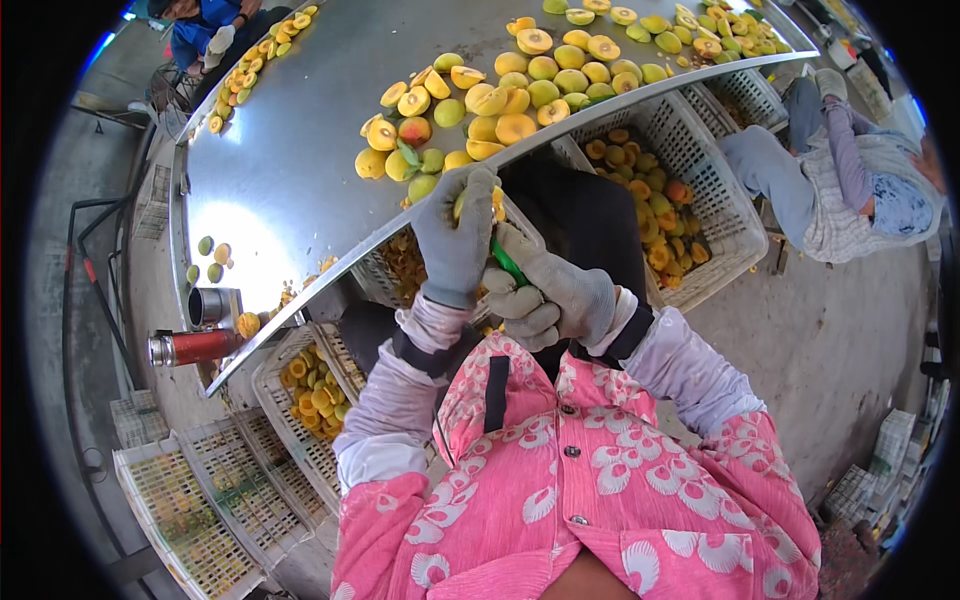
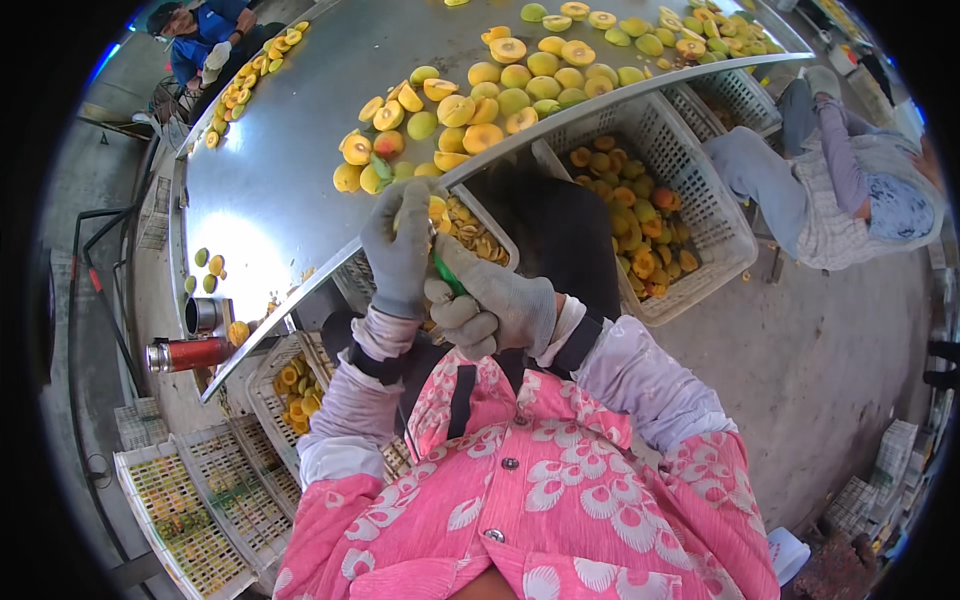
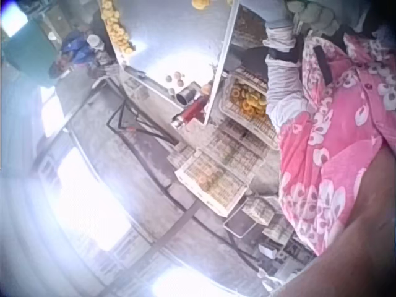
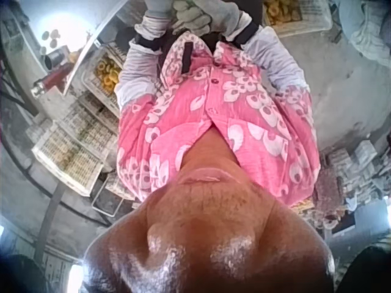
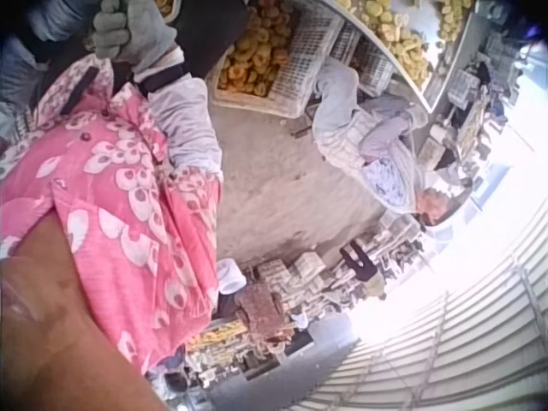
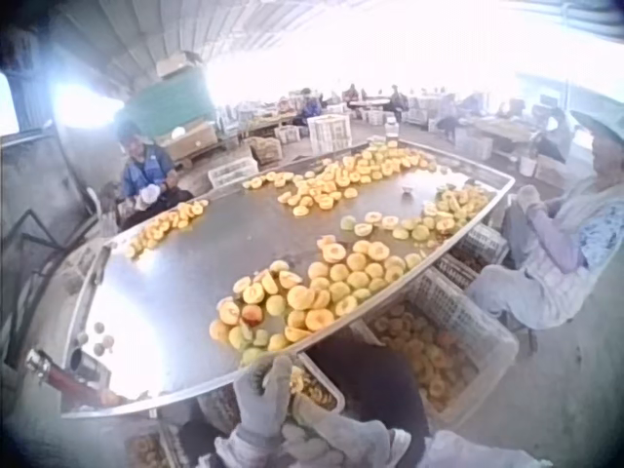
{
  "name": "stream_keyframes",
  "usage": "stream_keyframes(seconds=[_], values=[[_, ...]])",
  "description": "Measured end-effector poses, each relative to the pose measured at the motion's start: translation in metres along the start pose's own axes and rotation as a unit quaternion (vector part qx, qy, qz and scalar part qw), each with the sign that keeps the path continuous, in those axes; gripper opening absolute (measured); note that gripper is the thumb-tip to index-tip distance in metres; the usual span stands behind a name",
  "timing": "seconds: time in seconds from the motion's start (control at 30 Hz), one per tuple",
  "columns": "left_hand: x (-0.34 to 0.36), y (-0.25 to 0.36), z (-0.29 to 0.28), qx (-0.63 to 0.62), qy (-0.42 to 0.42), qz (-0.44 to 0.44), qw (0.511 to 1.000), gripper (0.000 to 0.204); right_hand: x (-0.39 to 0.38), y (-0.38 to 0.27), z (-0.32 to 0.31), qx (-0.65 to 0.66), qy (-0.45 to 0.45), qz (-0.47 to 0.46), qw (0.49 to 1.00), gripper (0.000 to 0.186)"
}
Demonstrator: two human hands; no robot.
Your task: Pit and peel halves of fruit using a specialized handheld pitting tool at a sorting table.
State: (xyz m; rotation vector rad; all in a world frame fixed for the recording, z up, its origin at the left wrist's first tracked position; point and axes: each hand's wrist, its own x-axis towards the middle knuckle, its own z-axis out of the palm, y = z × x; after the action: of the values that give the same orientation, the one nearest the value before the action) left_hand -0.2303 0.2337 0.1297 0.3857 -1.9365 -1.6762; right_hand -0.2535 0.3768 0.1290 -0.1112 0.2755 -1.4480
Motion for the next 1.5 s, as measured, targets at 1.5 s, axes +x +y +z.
stream_keyframes(seconds=[1.5], values=[[0.088, -0.093, -0.148, 0.404, 0.074, 0.003, 0.912, 0.046, 0.112, -0.038, -0.112, -0.754, 0.443, 0.020, 0.486, 0.046]])
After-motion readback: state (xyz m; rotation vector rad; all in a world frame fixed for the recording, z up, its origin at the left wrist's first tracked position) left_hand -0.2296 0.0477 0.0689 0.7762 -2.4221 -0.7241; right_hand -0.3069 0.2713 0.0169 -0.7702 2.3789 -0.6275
